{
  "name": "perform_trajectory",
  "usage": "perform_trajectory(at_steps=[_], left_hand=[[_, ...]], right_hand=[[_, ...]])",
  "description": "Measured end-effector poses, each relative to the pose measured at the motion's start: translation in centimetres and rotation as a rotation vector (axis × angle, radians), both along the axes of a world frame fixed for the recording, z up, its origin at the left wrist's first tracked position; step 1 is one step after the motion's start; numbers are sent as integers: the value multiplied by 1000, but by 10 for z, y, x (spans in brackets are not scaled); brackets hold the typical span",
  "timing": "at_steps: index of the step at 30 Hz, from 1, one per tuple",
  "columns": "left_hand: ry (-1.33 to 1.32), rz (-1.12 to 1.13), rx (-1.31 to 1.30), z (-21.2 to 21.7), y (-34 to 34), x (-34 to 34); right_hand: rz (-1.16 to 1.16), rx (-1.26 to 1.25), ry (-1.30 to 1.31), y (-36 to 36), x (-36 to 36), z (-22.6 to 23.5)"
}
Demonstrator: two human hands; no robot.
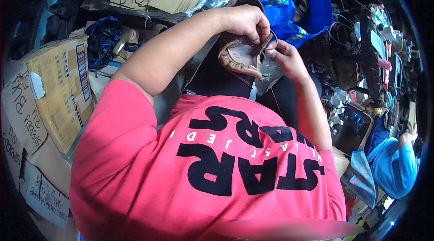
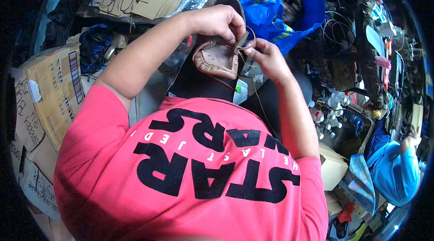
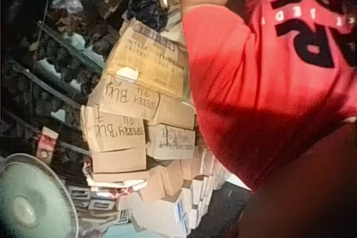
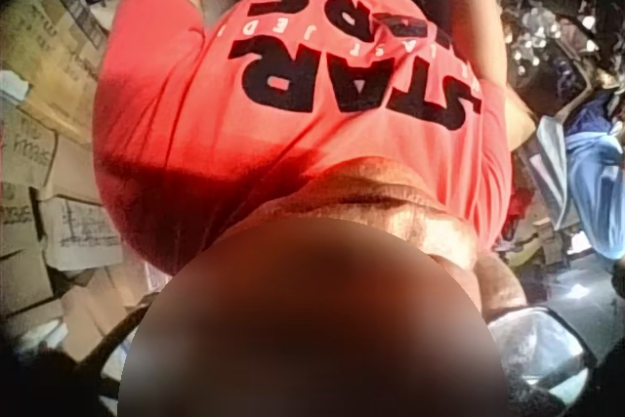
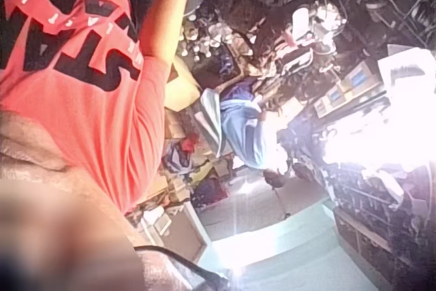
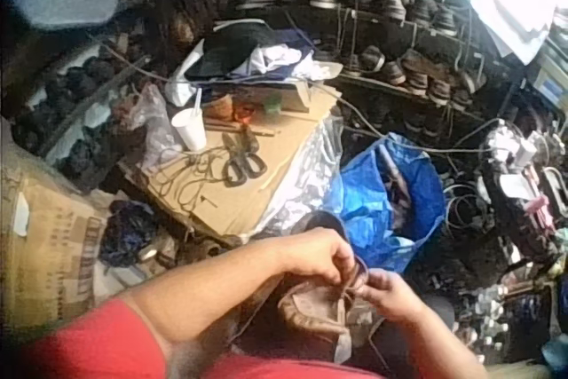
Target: Stitching the leather components of a shoe by hand.
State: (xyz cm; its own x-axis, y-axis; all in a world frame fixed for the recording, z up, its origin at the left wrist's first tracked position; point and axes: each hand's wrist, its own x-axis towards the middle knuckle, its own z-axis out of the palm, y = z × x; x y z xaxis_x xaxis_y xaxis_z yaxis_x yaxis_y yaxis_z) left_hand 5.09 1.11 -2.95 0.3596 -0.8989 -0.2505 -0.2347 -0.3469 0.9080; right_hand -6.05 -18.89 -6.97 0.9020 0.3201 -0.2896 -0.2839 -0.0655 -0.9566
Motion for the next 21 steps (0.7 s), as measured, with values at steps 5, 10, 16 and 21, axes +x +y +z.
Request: perform_trajectory(at_steps=[5,10,16,21], left_hand=[[-929,304,-80,24,21,-40],[-856,353,135,30,36,-79],[-823,268,141,13,41,-77],[-819,144,166,34,60,-86]], right_hand=[[-23,-271,-129,25,-4,12],[-67,-362,-539,36,-8,37],[-44,-458,-713,60,4,26],[-23,-577,-666,62,1,20]])
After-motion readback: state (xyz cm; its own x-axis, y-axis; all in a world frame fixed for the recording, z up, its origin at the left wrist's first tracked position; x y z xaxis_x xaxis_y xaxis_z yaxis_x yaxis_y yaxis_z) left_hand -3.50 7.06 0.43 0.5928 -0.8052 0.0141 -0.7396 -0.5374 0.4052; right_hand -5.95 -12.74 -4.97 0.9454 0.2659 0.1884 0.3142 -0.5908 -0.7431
